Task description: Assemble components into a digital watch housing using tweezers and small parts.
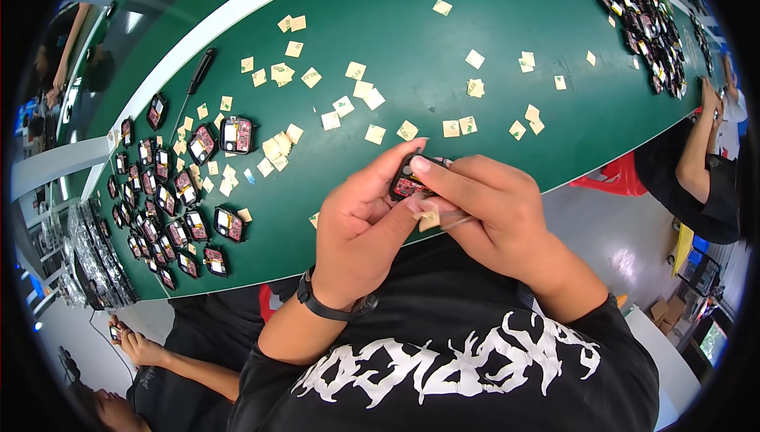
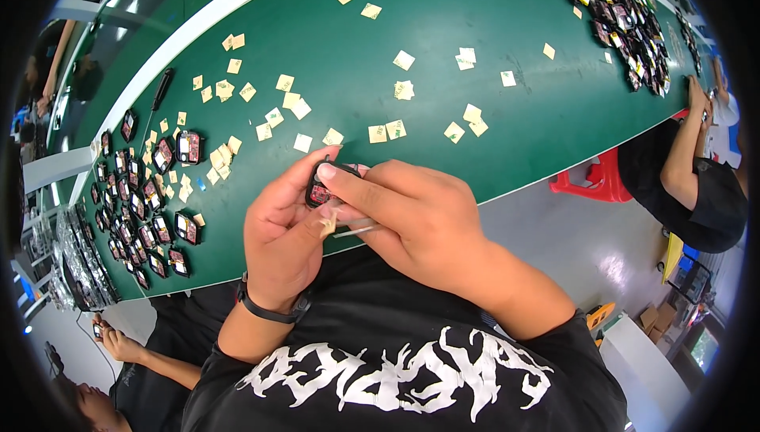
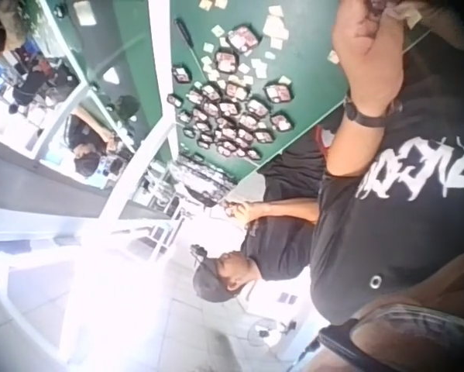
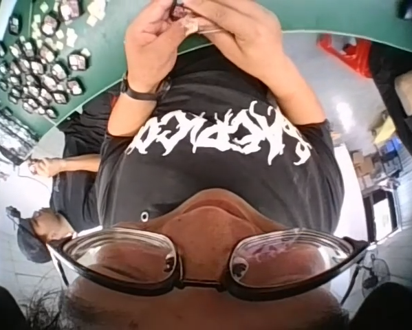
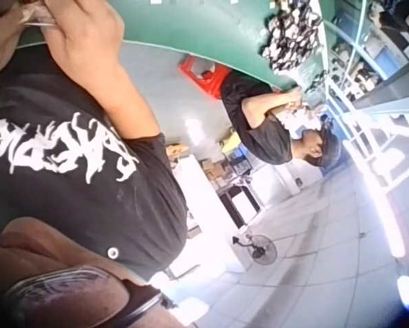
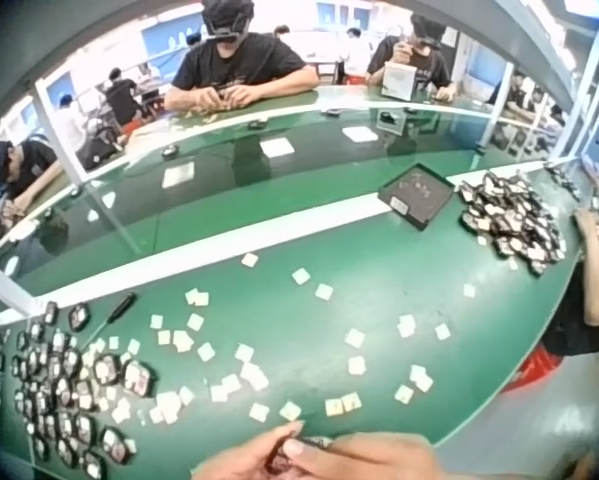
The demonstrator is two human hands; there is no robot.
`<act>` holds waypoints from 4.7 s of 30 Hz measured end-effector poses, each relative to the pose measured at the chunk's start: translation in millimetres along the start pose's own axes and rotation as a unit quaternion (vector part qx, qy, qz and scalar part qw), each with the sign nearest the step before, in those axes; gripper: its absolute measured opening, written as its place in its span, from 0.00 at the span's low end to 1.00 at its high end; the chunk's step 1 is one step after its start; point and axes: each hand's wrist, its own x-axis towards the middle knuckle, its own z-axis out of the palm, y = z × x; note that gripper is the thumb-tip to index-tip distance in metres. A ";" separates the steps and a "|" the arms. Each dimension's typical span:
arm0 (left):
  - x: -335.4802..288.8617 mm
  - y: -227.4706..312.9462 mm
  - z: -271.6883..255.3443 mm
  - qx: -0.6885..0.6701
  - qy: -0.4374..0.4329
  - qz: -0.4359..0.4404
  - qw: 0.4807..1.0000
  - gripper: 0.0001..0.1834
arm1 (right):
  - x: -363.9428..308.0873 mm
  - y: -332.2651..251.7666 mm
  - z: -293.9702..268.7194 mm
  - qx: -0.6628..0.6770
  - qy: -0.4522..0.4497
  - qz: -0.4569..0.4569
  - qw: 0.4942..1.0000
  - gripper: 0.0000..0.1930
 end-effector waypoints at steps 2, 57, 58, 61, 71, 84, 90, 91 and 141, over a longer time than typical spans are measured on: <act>-0.1 -2.1 0.9 -0.019 0.006 -0.021 1.000 0.27 | -1.6 1.7 -2.4 -0.010 0.012 -0.012 1.000 0.23; -74.8 94.4 -76.9 0.321 0.320 0.123 0.883 0.20 | 11.9 144.5 -226.7 -0.541 0.092 0.157 0.821 0.08; -87.2 96.3 -85.4 0.311 0.358 0.147 0.868 0.20 | 17.3 158.1 -222.0 -0.561 0.061 0.174 0.807 0.07; -92.3 103.4 -114.6 0.261 0.400 0.144 0.867 0.20 | -1.9 167.3 -240.0 -0.560 0.062 0.113 0.818 0.10; -113.5 127.0 -153.3 0.289 0.503 0.156 0.800 0.19 | -1.9 231.0 -290.7 -0.583 -0.029 0.093 0.806 0.14; -148.1 145.4 -241.6 0.447 0.620 0.135 0.631 0.15 | -4.7 197.5 -282.7 -0.558 -0.048 0.056 0.827 0.15; -135.2 156.6 -248.0 0.505 0.596 0.093 0.617 0.15 | -20.9 162.9 -250.7 -0.492 -0.036 0.044 0.869 0.17; -134.6 156.6 -248.8 0.507 0.593 0.093 0.619 0.15 | -20.8 152.0 -242.8 -0.482 -0.039 0.035 0.875 0.17; -10.9 -3.0 -9.7 0.164 0.102 0.120 0.974 0.24 | 18.4 -39.3 4.1 0.489 -0.075 0.480 0.724 0.12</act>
